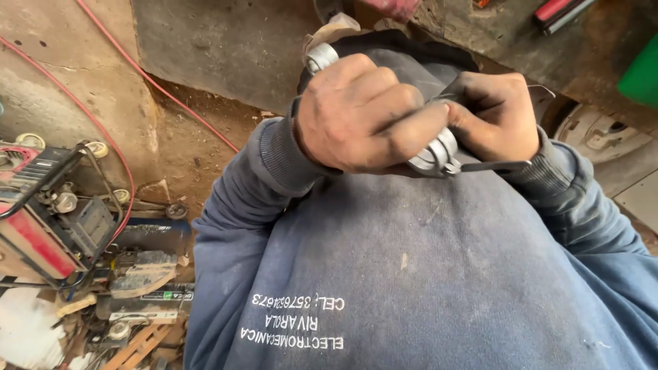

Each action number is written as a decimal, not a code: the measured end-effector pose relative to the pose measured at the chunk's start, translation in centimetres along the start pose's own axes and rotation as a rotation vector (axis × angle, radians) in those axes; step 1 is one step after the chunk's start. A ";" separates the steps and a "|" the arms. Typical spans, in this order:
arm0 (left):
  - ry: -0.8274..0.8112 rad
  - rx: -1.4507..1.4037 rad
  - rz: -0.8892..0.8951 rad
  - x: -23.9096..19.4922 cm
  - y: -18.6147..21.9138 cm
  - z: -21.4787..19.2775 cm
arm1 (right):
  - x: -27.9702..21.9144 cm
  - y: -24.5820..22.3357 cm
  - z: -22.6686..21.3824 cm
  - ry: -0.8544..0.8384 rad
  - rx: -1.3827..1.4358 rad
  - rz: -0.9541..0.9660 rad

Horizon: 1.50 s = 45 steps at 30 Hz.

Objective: Inspecting, cleaning, and assembling components of a mechanical connecting rod at a workbench.

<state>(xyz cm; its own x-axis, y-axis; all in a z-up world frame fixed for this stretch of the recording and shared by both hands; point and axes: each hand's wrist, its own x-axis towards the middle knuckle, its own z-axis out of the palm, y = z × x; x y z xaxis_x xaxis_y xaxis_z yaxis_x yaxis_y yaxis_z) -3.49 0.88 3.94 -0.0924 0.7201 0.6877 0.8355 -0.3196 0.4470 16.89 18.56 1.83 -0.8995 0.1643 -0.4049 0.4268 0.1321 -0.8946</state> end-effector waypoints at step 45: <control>0.164 -1.432 -0.196 -4.4 1.0 -0.7 | 2.4 -2.5 1.4 -0.038 -0.407 -0.387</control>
<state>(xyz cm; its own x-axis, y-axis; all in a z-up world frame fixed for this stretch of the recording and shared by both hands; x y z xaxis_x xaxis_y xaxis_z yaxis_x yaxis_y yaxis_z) -2.63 -2.98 1.74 -0.2810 0.7780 0.5620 -0.4344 -0.6253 0.6484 13.49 17.29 2.83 -0.9972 -0.0052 -0.0752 0.0603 0.5433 -0.8373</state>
